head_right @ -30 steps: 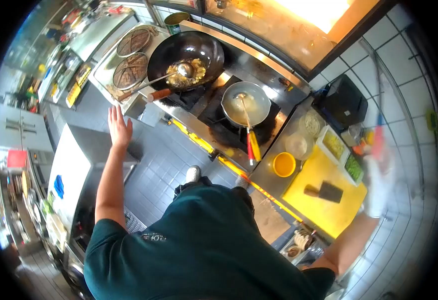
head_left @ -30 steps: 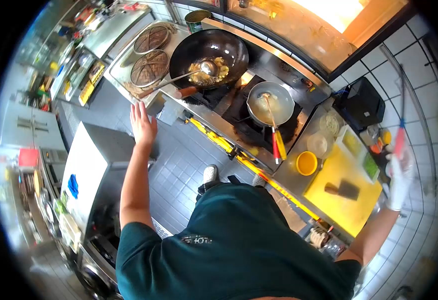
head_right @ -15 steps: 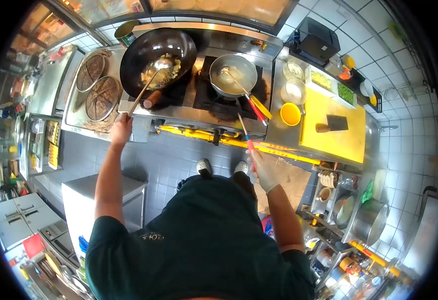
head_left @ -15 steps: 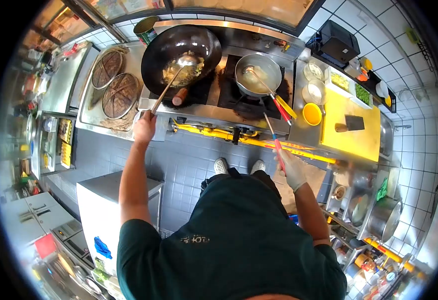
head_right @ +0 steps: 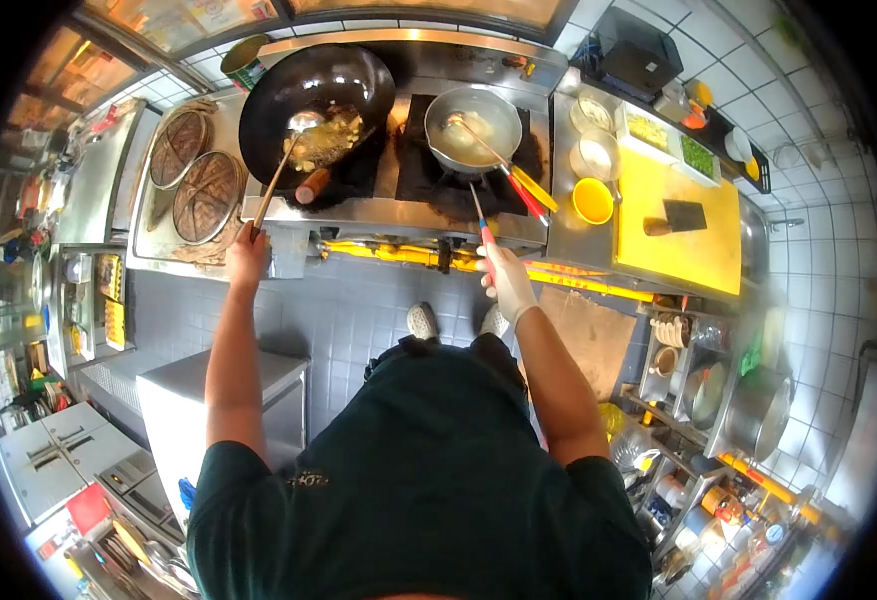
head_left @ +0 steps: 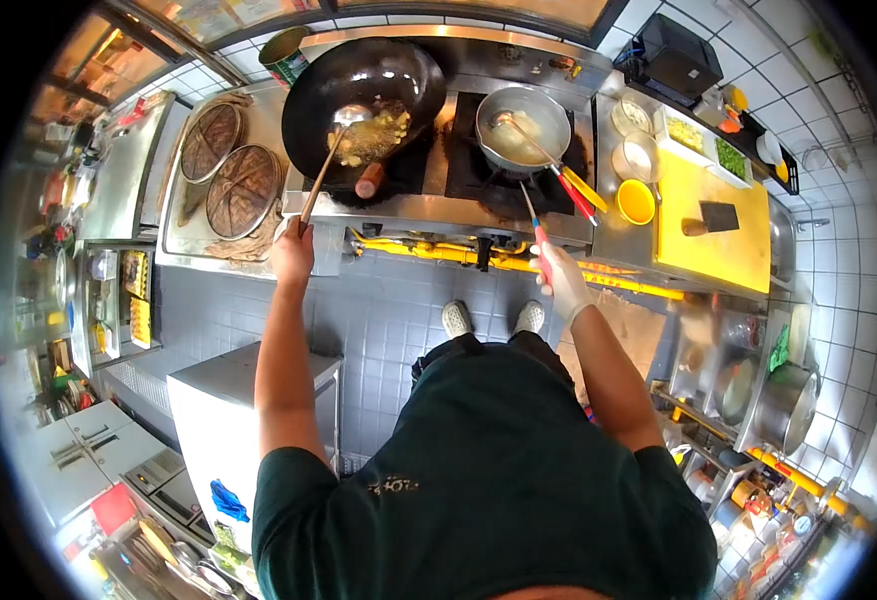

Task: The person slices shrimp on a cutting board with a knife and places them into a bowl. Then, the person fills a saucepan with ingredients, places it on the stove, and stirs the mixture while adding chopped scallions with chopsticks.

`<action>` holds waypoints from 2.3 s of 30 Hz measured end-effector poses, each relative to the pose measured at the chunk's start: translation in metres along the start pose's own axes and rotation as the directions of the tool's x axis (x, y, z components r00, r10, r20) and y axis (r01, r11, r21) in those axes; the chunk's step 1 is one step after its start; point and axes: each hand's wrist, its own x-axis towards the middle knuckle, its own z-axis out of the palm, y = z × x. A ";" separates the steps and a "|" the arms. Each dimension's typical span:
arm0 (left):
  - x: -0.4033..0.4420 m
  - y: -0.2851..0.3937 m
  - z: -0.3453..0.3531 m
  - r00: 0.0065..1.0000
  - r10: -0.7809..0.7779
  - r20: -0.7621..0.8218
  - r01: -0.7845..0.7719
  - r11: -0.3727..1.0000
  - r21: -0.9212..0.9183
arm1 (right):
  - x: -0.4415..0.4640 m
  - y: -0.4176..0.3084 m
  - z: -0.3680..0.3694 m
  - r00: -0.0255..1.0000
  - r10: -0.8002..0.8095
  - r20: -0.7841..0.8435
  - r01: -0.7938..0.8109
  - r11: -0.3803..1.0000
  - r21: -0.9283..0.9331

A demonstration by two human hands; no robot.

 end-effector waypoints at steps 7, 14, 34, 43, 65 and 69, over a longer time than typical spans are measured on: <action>-0.020 -0.003 0.013 1.000 -0.023 -0.003 0.023 0.994 -0.110 | 0.037 0.000 0.001 0.998 0.060 -0.001 -0.059 0.985 0.161; -0.130 -0.059 0.093 0.677 -0.735 0.030 0.448 0.380 -0.809 | 0.058 0.008 -0.004 0.992 0.129 0.016 -0.129 0.967 0.219; -0.168 0.269 0.398 0.793 -0.345 0.502 0.589 0.228 -0.775 | 0.077 -0.004 -0.031 0.983 0.179 0.048 -0.184 0.972 0.149; -0.158 0.276 0.412 0.361 -0.354 0.863 0.567 -0.651 -0.504 | 0.078 -0.009 -0.034 0.962 0.221 0.158 -0.252 0.945 0.210; -0.176 0.315 0.426 0.441 -0.512 0.737 0.130 -0.776 -0.617 | 0.036 -0.037 -0.056 0.948 0.219 0.231 -0.265 0.945 0.191; -0.178 0.315 0.420 0.463 -0.486 0.741 0.212 -0.751 -0.625 | -0.039 -0.072 -0.128 0.981 0.045 0.187 0.020 0.943 -0.331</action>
